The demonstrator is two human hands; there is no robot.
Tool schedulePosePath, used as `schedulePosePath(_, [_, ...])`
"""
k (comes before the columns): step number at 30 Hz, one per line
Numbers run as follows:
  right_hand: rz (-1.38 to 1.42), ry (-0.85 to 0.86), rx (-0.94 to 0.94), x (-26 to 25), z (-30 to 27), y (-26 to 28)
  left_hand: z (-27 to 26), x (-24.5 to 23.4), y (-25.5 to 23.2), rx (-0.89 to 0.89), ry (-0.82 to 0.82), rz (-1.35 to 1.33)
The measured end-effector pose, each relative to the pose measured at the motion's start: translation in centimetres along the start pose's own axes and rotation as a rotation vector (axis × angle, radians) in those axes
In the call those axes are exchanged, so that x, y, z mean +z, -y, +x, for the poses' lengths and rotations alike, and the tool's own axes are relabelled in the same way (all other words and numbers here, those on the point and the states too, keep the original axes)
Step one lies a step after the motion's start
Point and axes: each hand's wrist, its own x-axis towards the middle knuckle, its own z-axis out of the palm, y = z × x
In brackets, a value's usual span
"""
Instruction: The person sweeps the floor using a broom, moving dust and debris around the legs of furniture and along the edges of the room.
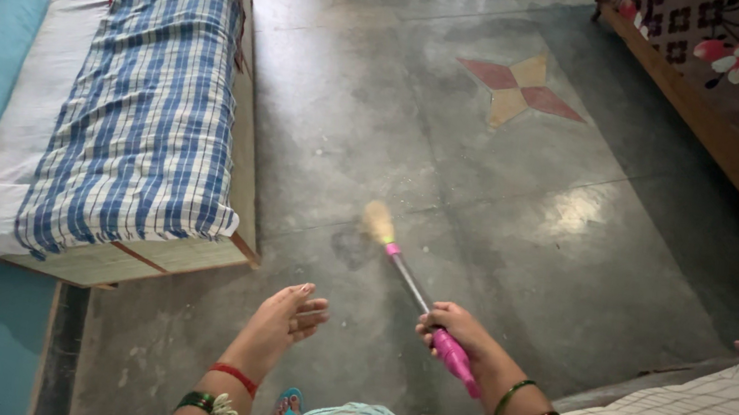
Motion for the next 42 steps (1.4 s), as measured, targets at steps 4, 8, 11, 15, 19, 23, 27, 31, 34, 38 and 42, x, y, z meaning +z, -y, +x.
schedulePosePath(4, [0.084,0.171,0.089,0.0,0.5,-0.5,0.4,0.1,0.0,0.013,0.020,-0.008])
schedulePosePath(8, [0.122,0.103,0.151,-1.0,2.3,-1.5,0.2,-1.0,0.5,0.026,0.006,-0.028])
schedulePosePath(11, [0.187,0.061,0.175,-2.7,5.4,-2.2,-0.5,-2.1,0.8,0.031,-0.021,-0.036])
schedulePosePath(15, [0.052,-0.063,0.012,-3.0,7.2,-1.2,-1.2,-3.0,0.8,0.003,-0.058,-0.040])
schedulePosePath(19, [0.120,-0.130,-0.038,-1.1,3.9,0.6,-0.9,-3.3,1.2,0.004,-0.060,-0.060])
schedulePosePath(23, [0.063,-0.141,-0.045,0.2,0.7,2.0,-0.2,-2.4,1.5,0.001,-0.044,-0.074])
schedulePosePath(27, [0.051,0.019,0.023,0.5,-0.1,1.9,-0.1,-0.8,0.9,-0.003,-0.020,-0.020])
schedulePosePath(31, [0.050,0.225,0.116,1.0,-0.4,0.9,0.3,-0.2,0.5,0.021,0.004,-0.008])
schedulePosePath(34, [0.027,0.264,0.193,1.1,-0.3,-0.1,0.7,-0.6,0.8,0.020,0.005,-0.046])
schedulePosePath(38, [0.053,0.230,0.208,-1.2,1.2,-1.7,0.2,-2.3,1.2,0.008,-0.040,-0.039])
schedulePosePath(42, [0.094,0.101,0.154,-3.8,3.9,-2.4,-0.4,-3.6,1.7,0.018,-0.029,-0.073])
